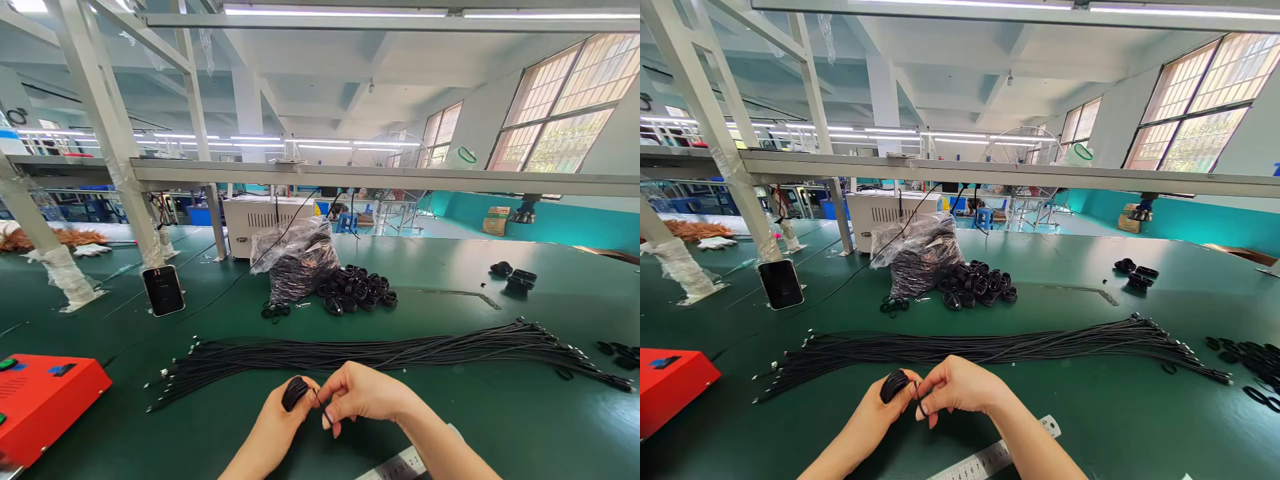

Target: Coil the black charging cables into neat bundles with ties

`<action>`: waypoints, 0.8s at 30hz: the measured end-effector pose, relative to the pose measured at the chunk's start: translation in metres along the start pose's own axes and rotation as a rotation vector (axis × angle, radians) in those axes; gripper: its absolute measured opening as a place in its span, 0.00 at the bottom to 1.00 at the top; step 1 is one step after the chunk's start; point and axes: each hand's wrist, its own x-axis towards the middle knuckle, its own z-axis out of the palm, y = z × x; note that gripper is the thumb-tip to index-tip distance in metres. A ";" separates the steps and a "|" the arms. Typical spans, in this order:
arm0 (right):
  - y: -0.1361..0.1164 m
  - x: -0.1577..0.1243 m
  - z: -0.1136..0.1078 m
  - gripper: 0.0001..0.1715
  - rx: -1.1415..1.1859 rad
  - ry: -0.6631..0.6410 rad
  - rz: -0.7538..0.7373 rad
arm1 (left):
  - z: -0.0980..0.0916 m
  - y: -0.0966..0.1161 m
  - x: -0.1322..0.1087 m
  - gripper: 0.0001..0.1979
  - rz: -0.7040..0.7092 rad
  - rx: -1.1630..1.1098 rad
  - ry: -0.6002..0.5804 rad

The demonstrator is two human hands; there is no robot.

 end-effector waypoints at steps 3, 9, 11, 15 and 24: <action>-0.011 -0.008 0.001 0.22 -0.256 0.189 -0.016 | -0.002 -0.003 0.000 0.12 0.018 0.177 0.020; -0.024 0.000 0.051 0.28 -1.018 0.484 -0.080 | -0.004 -0.009 -0.006 0.10 0.013 0.384 0.024; -0.020 0.004 0.055 0.30 -0.997 0.475 -0.037 | -0.002 -0.005 -0.008 0.13 0.029 0.359 -0.011; -0.012 0.004 0.037 0.24 -0.491 0.354 -0.050 | 0.004 0.005 -0.006 0.07 -0.010 0.029 -0.009; -0.018 -0.003 0.036 0.06 -0.271 0.334 -0.204 | 0.002 0.008 -0.004 0.14 -0.251 -0.243 -0.122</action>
